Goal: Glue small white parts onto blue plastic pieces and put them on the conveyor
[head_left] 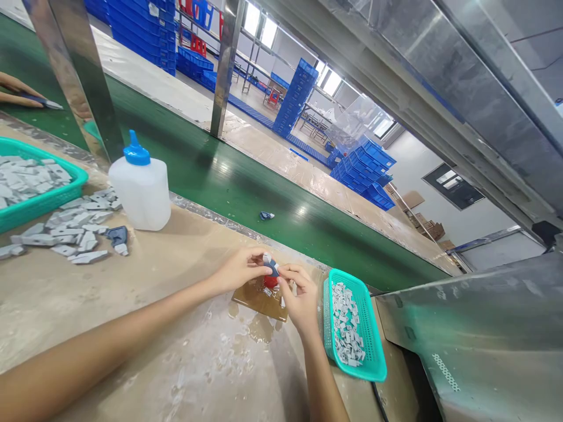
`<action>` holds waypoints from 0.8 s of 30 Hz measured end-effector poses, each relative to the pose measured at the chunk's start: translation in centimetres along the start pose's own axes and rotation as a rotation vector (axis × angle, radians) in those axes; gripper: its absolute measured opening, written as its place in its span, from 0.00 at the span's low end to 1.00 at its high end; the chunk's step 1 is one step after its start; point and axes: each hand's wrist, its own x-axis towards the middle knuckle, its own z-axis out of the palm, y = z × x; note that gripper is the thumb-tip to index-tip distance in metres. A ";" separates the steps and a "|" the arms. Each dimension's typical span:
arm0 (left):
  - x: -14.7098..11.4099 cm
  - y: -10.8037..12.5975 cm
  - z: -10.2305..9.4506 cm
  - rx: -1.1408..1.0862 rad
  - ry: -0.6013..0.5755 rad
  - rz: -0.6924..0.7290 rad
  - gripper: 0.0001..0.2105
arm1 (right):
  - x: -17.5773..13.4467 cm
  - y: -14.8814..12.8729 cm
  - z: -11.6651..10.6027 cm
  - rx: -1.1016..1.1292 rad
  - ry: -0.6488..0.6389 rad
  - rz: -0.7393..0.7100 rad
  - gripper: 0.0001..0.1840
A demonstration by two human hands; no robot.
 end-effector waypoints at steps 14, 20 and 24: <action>-0.5 0.4 2.5 -0.710 0.231 -0.352 0.10 | -0.7 0.3 1.5 -0.068 0.011 -0.160 0.16; -0.5 0.4 3.3 -0.818 0.129 -0.377 0.07 | -1.1 0.1 1.0 -0.199 0.051 -0.236 0.16; -0.2 0.9 3.2 -0.870 0.109 -0.446 0.08 | -1.3 -0.8 0.3 -0.220 0.006 -0.216 0.17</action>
